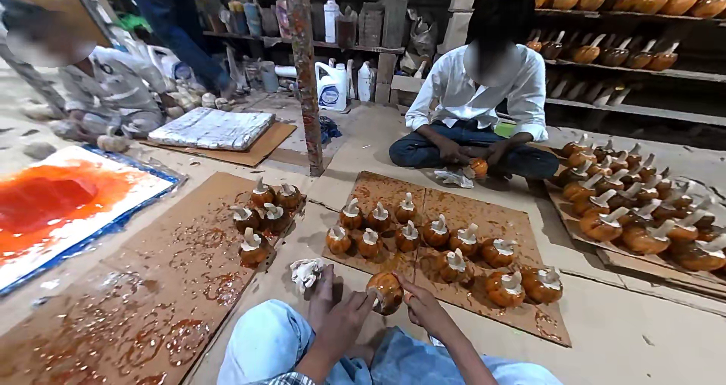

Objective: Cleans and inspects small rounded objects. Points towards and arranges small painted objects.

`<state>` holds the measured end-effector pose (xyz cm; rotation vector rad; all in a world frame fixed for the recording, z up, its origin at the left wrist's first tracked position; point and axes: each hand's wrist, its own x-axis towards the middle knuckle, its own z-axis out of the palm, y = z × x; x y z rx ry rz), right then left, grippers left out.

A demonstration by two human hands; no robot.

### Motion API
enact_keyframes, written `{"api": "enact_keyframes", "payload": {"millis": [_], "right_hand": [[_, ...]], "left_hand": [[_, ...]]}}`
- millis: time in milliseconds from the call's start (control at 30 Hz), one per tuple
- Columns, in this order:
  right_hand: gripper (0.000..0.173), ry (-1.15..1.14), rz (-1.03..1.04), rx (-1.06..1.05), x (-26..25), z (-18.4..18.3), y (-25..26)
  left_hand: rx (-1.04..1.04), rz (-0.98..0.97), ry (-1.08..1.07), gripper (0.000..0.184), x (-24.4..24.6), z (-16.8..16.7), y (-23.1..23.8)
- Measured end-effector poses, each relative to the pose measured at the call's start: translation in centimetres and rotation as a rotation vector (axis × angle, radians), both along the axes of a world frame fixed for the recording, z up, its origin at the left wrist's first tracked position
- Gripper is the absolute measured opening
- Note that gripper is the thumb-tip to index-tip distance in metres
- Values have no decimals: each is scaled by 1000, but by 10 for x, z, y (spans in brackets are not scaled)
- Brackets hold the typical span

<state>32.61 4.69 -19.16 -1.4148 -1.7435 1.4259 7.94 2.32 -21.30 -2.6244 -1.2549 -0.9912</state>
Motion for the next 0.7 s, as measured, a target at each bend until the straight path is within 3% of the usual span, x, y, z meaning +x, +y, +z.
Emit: {"api": "enact_keyframes", "payload": {"millis": [167, 333, 500, 600, 700], "right_hand": [[66, -677, 168, 176, -20, 31, -7], [64, -929, 253, 352, -37, 29, -19], [62, -921, 157, 379, -32, 32, -22], [60, -772, 39, 188, -25, 38, -15], [58, -497, -41, -3, -11, 21, -6]], "left_hand": [[-26, 30, 69, 29, -1, 0, 0], [-114, 37, 84, 26, 1, 1, 1], [42, 52, 16, 24, 0, -4, 5], [127, 42, -26, 23, 0, -6, 5], [150, 61, -55, 22, -1, -4, 4]]}}
